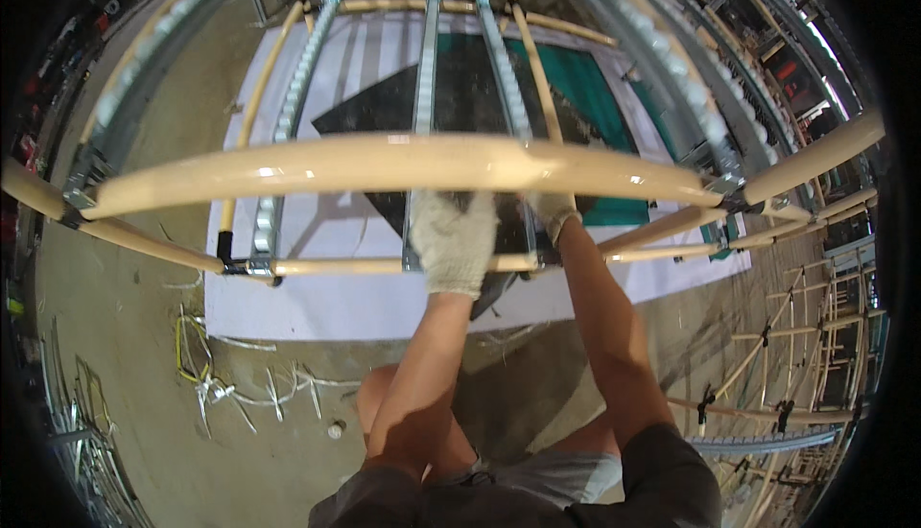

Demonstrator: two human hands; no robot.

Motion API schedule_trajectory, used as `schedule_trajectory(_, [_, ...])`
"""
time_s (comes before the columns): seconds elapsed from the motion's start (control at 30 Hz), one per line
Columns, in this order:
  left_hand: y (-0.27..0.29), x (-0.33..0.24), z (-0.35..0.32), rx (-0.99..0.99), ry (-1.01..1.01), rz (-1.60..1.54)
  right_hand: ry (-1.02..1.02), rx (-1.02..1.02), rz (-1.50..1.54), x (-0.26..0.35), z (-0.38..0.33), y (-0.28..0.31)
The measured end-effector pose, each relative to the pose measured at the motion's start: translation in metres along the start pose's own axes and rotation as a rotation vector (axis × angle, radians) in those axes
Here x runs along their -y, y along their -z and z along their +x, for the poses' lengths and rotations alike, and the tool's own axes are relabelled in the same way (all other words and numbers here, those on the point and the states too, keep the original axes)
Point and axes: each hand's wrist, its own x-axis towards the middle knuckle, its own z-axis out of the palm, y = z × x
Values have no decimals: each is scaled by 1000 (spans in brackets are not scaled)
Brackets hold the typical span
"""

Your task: The person attaches metal roller tracks to a large wooden-pole and plastic-joint scaffold structure, then picks up additional metal roller tracks from a pile and brings them over to continue the assembly.

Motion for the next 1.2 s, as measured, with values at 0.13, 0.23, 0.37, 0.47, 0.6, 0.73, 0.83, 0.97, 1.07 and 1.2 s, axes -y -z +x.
schedule_trajectory(0.13, [18,52,34,-42,31,509,-843,301,999,36,22,-8])
schedule_trajectory(0.23, [36,68,52,256,377,505,-937,220,1162,91,14,21])
schedule_trajectory(0.37, [28,111,62,283,353,527,-675,330,977,81,23,33])
schedule_trajectory(0.47, [13,129,64,381,340,466,-542,384,1142,28,25,50])
schedule_trajectory(0.6, [14,119,63,369,292,383,-612,321,960,48,21,45])
schedule_trajectory(0.73, [16,105,57,306,336,340,-650,290,866,71,13,36])
schedule_trajectory(0.83, [11,94,57,323,370,375,-682,259,833,83,10,37])
schedule_trajectory(0.97, [9,87,55,329,383,270,-786,233,854,107,4,44])
schedule_trajectory(1.07, [-11,117,65,392,189,319,-718,229,1074,112,2,50])
schedule_trajectory(1.2, [-25,109,52,460,136,415,-589,366,533,75,1,42])
